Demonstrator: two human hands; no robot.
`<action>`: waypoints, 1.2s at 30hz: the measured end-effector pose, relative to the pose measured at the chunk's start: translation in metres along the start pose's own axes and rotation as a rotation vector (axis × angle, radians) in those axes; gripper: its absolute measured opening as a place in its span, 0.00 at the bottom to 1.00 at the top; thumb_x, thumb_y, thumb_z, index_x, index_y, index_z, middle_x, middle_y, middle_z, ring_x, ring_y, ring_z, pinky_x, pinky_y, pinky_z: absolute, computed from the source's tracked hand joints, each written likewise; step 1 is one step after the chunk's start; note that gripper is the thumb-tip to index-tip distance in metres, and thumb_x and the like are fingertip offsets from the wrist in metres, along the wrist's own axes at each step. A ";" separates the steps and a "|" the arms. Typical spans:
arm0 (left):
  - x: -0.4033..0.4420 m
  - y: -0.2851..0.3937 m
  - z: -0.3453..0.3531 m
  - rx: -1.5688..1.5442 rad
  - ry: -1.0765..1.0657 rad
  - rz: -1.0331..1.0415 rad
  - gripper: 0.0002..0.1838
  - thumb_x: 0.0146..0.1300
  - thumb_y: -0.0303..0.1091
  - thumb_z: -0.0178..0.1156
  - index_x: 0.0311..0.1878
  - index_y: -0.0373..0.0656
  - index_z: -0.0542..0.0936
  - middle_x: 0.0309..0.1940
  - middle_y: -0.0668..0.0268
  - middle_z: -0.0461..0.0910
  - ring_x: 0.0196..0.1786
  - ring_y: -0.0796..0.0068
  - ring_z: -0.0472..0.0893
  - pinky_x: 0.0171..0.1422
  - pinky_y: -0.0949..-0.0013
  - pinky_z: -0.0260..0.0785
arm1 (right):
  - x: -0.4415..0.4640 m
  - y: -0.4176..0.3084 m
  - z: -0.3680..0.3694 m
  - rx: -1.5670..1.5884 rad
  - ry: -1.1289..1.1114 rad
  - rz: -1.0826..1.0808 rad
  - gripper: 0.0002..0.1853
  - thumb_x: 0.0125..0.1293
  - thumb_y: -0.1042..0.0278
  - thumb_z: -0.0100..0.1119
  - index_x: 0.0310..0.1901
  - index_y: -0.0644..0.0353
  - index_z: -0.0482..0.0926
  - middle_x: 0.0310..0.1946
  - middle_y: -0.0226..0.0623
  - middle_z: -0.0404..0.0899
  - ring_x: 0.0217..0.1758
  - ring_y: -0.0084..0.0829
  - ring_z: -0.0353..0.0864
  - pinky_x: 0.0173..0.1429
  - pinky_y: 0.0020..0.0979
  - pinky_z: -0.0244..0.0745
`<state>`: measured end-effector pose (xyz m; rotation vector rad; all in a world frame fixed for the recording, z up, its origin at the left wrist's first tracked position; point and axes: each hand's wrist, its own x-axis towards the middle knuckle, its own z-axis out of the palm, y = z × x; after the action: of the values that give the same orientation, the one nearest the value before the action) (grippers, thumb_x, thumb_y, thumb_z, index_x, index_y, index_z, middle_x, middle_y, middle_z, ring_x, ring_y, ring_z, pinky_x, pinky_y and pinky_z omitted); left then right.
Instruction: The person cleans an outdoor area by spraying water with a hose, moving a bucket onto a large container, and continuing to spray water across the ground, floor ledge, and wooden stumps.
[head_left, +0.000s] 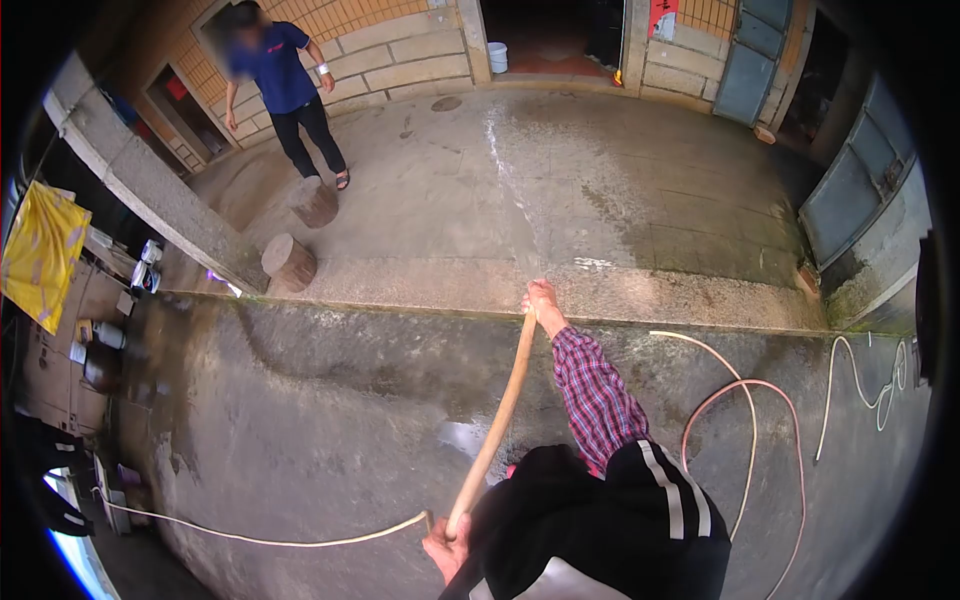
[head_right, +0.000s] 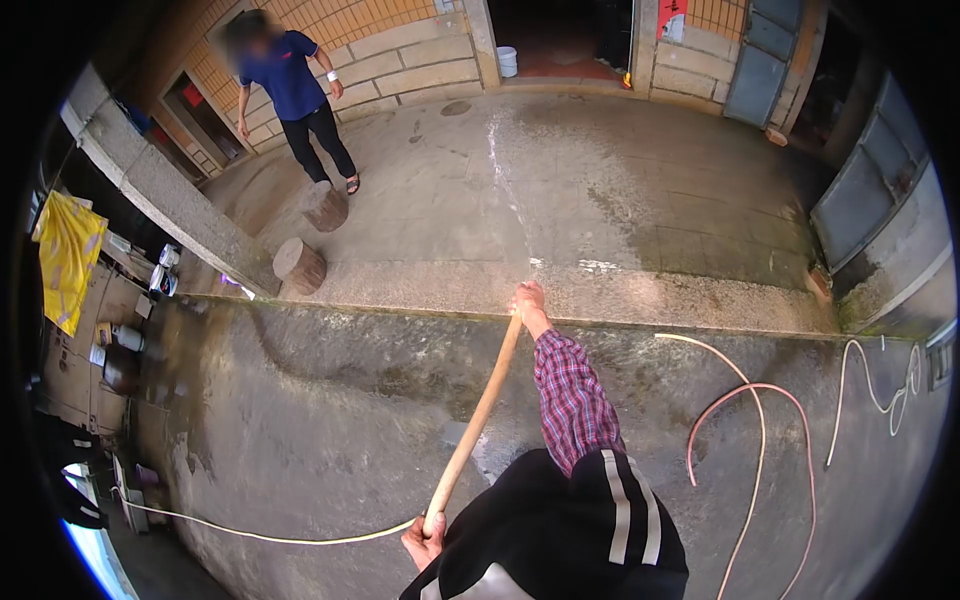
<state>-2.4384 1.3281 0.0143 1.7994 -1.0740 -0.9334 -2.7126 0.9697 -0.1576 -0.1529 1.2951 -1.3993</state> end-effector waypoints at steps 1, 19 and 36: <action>0.004 -0.009 -0.008 0.001 0.038 0.019 0.20 0.47 0.37 0.61 0.13 0.37 0.64 0.10 0.75 0.56 0.18 0.84 0.53 0.19 0.74 0.42 | 0.000 0.006 0.012 0.022 -0.012 0.013 0.04 0.58 0.68 0.44 0.32 0.54 0.60 0.13 0.34 0.61 0.10 0.25 0.61 0.12 0.29 0.61; 0.117 -0.015 -0.053 0.072 -0.132 -0.016 0.20 0.47 0.39 0.61 0.11 0.40 0.64 0.10 0.77 0.57 0.17 0.87 0.52 0.18 0.76 0.41 | 0.028 0.014 0.003 0.124 0.183 -0.053 0.05 0.58 0.68 0.41 0.34 0.52 0.56 0.14 0.34 0.59 0.10 0.25 0.59 0.11 0.27 0.57; 0.224 0.017 -0.110 0.051 -0.233 -0.045 0.22 0.49 0.47 0.59 0.13 0.41 0.65 0.10 0.77 0.58 0.17 0.87 0.55 0.17 0.77 0.44 | 0.153 0.091 0.147 -0.043 0.021 0.047 0.06 0.58 0.68 0.42 0.32 0.60 0.60 0.14 0.37 0.62 0.10 0.28 0.61 0.11 0.30 0.61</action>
<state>-2.2661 1.1477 0.0319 1.7939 -1.2146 -1.1743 -2.6012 0.7920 -0.2547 -0.1365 1.3386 -1.3367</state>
